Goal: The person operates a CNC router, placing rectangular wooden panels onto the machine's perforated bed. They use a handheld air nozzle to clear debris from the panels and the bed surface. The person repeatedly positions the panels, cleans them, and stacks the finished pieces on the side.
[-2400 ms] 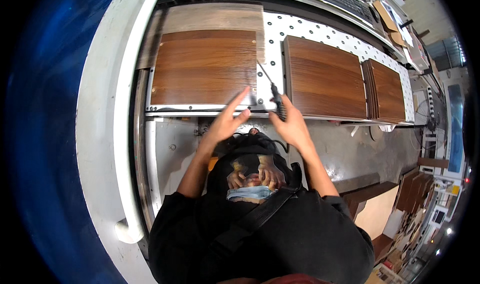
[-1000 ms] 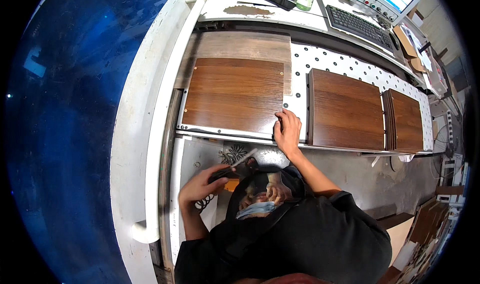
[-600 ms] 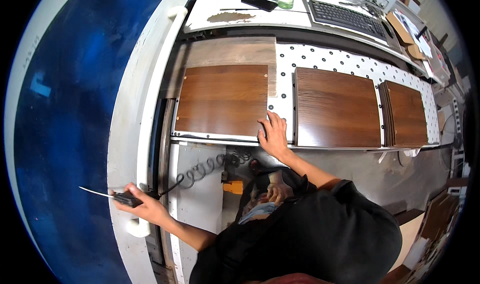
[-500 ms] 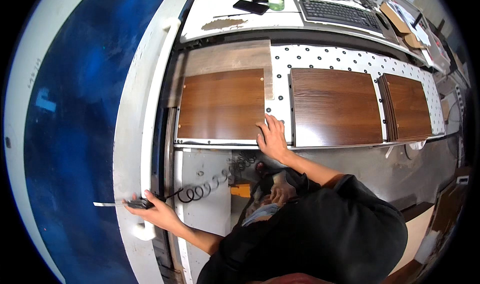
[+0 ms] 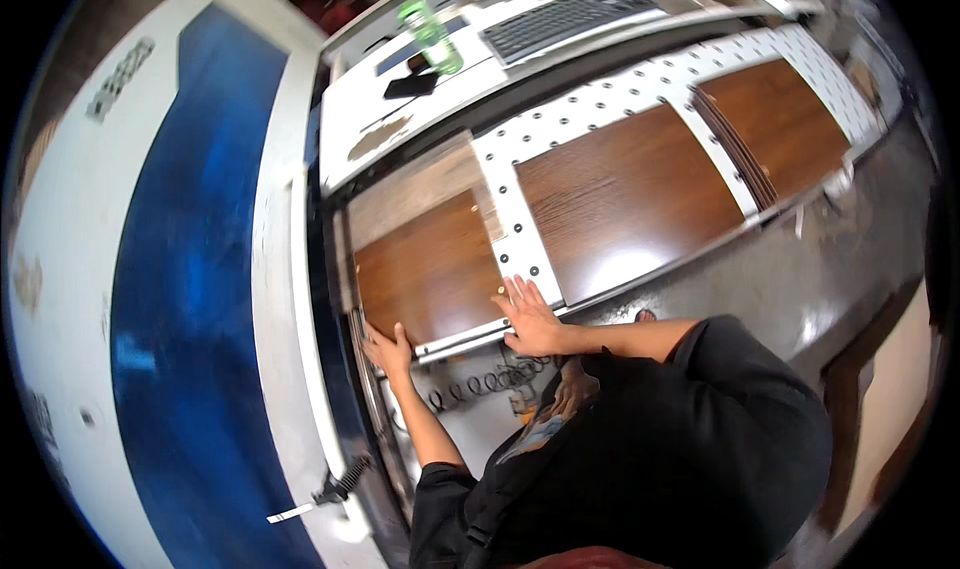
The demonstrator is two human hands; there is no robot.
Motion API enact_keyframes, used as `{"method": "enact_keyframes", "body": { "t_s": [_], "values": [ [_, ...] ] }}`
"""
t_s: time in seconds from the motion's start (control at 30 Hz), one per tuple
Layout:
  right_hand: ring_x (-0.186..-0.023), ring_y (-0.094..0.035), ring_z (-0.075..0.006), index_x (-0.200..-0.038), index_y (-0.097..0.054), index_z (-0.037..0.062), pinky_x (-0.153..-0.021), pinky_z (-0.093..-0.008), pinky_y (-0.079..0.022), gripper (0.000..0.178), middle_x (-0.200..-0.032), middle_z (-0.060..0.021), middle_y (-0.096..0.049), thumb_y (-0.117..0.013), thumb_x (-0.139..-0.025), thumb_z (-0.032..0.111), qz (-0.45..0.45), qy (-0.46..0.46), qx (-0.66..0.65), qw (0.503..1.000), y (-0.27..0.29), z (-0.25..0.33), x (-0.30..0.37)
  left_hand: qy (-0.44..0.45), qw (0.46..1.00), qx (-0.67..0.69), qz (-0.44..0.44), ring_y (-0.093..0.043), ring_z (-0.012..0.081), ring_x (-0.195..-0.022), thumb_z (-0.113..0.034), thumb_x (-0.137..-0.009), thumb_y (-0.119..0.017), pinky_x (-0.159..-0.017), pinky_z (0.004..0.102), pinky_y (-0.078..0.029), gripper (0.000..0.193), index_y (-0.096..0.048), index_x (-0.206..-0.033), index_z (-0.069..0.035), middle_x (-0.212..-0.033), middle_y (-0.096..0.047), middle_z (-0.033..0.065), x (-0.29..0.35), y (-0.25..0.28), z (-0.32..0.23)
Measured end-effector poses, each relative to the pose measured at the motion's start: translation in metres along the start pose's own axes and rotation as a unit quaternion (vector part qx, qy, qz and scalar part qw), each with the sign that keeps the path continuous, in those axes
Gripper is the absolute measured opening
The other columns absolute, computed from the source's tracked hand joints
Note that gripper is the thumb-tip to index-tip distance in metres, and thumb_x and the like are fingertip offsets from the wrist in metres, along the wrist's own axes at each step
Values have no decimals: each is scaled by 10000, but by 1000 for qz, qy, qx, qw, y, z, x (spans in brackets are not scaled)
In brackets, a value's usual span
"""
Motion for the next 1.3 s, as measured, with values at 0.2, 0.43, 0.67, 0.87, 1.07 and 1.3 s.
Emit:
{"method": "enact_keyframes", "body": {
  "t_s": [0.2, 0.43, 0.67, 0.87, 1.07, 1.3],
  "values": [
    [-1530, -100, -462, -1534, -296, 26, -1244, -523, -91, 811, -1591, -353, -213, -622, -889, 394, 38, -96, -166, 981, -2, -8, -10, -3, 993, 78, 83, -587, 466, -1214, -593, -898, -634, -1006, 508, -468, 811, -534, -1386, 46, -1291, -610, 326, -34, -27, 41],
    [-1320, -470, -251, -1541, -340, 94, -1034, -356, -436, 684, -1501, -185, -449, -667, -947, 183, -41, -160, -620, 767, 96, -22, 17, 93, 968, 182, 148, -688, 375, -837, -608, -967, -552, -785, 479, -502, 784, -700, -966, 162, -883, -705, 329, -47, -29, 51],
    [-904, -588, -107, -1454, -430, -65, -776, -252, -488, 595, -1096, -63, -673, -673, -955, 149, -142, -193, -640, 730, 172, -81, 118, 60, 914, 363, 172, -489, 157, -734, -503, -1017, -577, -703, 311, -450, 620, -625, -790, 72, -768, -610, 85, 12, -27, -99],
    [-945, -666, -96, -1379, -510, 0, -829, -239, -523, 454, -1105, -49, -709, -652, -958, 97, -286, -234, -586, 722, 239, -163, 244, -63, 855, 471, 207, -483, 145, -731, -407, -1028, -580, -692, 346, -437, 496, -620, -834, 48, -758, -607, 76, 48, 9, -306],
    [-772, -688, -63, -1427, -486, -21, -543, -202, -576, 522, -1082, -29, -711, -642, -948, 113, -451, -325, -559, 615, 289, -253, 363, -62, 751, 527, 394, -601, 180, -919, -327, -993, -655, -875, 316, -476, 371, -632, -1100, 27, -1006, -684, 91, 129, -27, -457],
    [-1026, -663, -114, -1351, -563, 14, -895, -304, -550, 425, -1126, -11, -685, -578, -1020, 280, -636, -175, -600, 452, 378, -351, 432, -141, 723, 416, 533, -552, 153, -964, -328, -973, -681, -843, 298, -498, 670, -449, -1477, 48, -1178, -613, 111, 208, 23, -571]
  ]
}}
Point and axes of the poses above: each hand's wrist, its own x-axis away from the middle knuckle, its own y-axis out of the back of the hand, z = x × y, the point moved 10 cm from there along -x, towards the middle knuckle
